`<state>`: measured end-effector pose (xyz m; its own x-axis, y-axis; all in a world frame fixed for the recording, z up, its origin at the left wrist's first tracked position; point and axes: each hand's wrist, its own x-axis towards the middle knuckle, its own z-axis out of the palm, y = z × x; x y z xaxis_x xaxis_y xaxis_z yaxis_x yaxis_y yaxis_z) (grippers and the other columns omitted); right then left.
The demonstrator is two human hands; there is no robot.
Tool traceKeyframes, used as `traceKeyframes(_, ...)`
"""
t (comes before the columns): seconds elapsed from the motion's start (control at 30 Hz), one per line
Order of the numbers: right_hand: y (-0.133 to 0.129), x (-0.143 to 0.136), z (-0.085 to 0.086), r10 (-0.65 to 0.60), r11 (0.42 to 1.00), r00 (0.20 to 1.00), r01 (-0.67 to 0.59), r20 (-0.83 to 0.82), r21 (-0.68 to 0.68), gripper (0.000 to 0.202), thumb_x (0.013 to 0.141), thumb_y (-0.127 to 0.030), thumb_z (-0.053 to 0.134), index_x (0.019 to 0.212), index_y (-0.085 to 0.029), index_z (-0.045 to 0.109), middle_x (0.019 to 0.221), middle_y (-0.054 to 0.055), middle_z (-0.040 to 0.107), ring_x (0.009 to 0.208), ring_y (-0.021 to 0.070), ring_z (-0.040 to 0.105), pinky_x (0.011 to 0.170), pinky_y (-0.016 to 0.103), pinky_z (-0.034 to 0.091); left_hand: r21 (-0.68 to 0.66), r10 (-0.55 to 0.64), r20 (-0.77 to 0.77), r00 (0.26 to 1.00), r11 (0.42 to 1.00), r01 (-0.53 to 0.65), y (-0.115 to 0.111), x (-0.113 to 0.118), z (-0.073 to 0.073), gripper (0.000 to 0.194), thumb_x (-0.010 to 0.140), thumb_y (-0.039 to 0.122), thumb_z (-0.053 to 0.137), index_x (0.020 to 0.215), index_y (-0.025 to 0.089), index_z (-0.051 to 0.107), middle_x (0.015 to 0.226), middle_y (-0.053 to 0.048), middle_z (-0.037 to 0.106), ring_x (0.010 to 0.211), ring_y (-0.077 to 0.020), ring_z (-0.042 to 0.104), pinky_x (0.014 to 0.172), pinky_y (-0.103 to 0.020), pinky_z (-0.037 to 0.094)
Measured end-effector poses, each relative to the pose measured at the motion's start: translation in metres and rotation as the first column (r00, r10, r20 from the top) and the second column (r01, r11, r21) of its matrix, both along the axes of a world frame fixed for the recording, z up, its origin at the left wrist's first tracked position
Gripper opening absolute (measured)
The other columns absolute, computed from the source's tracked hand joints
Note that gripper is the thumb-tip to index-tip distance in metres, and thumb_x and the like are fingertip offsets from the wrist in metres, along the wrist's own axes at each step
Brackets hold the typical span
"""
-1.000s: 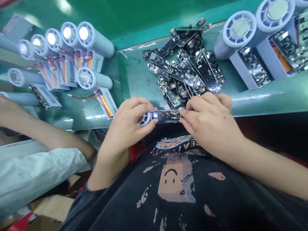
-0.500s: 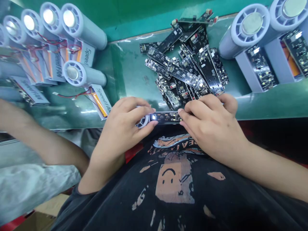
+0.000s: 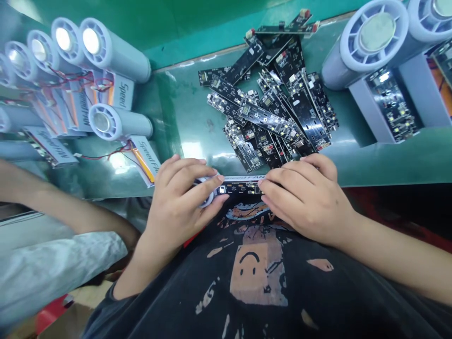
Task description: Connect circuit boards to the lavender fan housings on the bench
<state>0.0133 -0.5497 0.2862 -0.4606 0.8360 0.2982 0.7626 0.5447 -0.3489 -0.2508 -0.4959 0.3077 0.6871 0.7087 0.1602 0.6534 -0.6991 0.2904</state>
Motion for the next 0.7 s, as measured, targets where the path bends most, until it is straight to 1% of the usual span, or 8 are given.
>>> traceKeyframes(0.17, 0.0, 0.003, -0.006, 0.027, 1.0, 0.999, -0.027, -0.046, 0.003, 0.022, 0.09, -0.017, 0.071, 0.111, -0.022, 0.068, 0.107, 0.006, 0.077, 0.096, 0.0243, 0.069, 0.09, 0.045, 0.048, 0.054, -0.007, -0.003, 1.0, 0.999, 0.007, -0.004, -0.001, 0.0, 0.019, 0.09, 0.025, 0.07, 0.108, 0.027, 0.063, 0.105, -0.003, 0.073, 0.105, -0.0255, 0.066, 0.107, -0.053, 0.046)
traceKeyframes(0.33, 0.0, 0.004, -0.011, 0.034, 0.999, 0.998, -0.032, -0.059, 0.037, 0.023, 0.09, -0.018, 0.073, 0.111, -0.024, 0.067, 0.104, 0.003, 0.077, 0.096, 0.023, 0.068, 0.092, 0.044, 0.046, 0.059, 0.001, 0.003, 1.0, 0.998, -0.001, -0.006, -0.001, -0.003, 0.025, 0.088, 0.025, 0.073, 0.111, 0.025, 0.062, 0.106, -0.005, 0.073, 0.106, -0.0262, 0.066, 0.106, -0.052, 0.046)
traceKeyframes(0.43, 0.001, 0.003, -0.012, 0.027, 0.999, 0.997, -0.025, -0.07, 0.027, 0.023, 0.091, -0.018, 0.072, 0.111, -0.027, 0.068, 0.105, 0.001, 0.077, 0.097, 0.0221, 0.067, 0.092, 0.044, 0.045, 0.082, 0.0, 0.023, 1.0, 0.997, -0.002, -0.006, -0.001, -0.005, 0.027, 0.088, 0.024, 0.072, 0.113, 0.028, 0.062, 0.107, -0.003, 0.073, 0.105, -0.0252, 0.065, 0.106, -0.051, 0.047)
traceKeyframes(0.53, 0.002, 0.003, -0.009, 0.026, 1.0, 0.997, -0.024, -0.076, 0.018, 0.02, 0.091, -0.019, 0.071, 0.109, -0.027, 0.069, 0.105, 0.001, 0.077, 0.095, 0.0221, 0.067, 0.089, 0.043, 0.045, 0.065, -0.002, 0.016, 1.0, 0.998, 0.0, -0.005, -0.001, -0.006, 0.025, 0.089, 0.021, 0.07, 0.111, 0.031, 0.063, 0.108, -0.001, 0.074, 0.107, -0.0248, 0.065, 0.107, -0.052, 0.046)
traceKeyframes(0.63, 0.005, 0.002, -0.002, 0.014, 1.0, 0.998, -0.014, -0.058, 0.003, 0.013, 0.093, -0.019, 0.07, 0.105, -0.023, 0.07, 0.104, 0.004, 0.077, 0.093, 0.0237, 0.066, 0.084, 0.044, 0.045, 0.01, -0.006, -0.011, 1.0, 1.0, 0.006, -0.003, 0.0, -0.002, 0.022, 0.091, 0.022, 0.069, 0.111, 0.03, 0.064, 0.111, -0.002, 0.075, 0.114, -0.0267, 0.064, 0.11, -0.053, 0.044)
traceKeyframes(0.7, 0.006, 0.002, 0.002, -0.001, 0.999, 0.999, -0.001, -0.04, -0.051, 0.011, 0.095, -0.019, 0.067, 0.104, -0.022, 0.071, 0.106, 0.006, 0.077, 0.094, 0.0252, 0.066, 0.084, 0.046, 0.044, -0.021, -0.02, -0.021, 1.0, 1.0, 0.02, -0.001, 0.001, 0.0, 0.021, 0.092, 0.023, 0.068, 0.111, 0.028, 0.064, 0.113, -0.003, 0.075, 0.118, -0.0279, 0.063, 0.111, -0.054, 0.043)
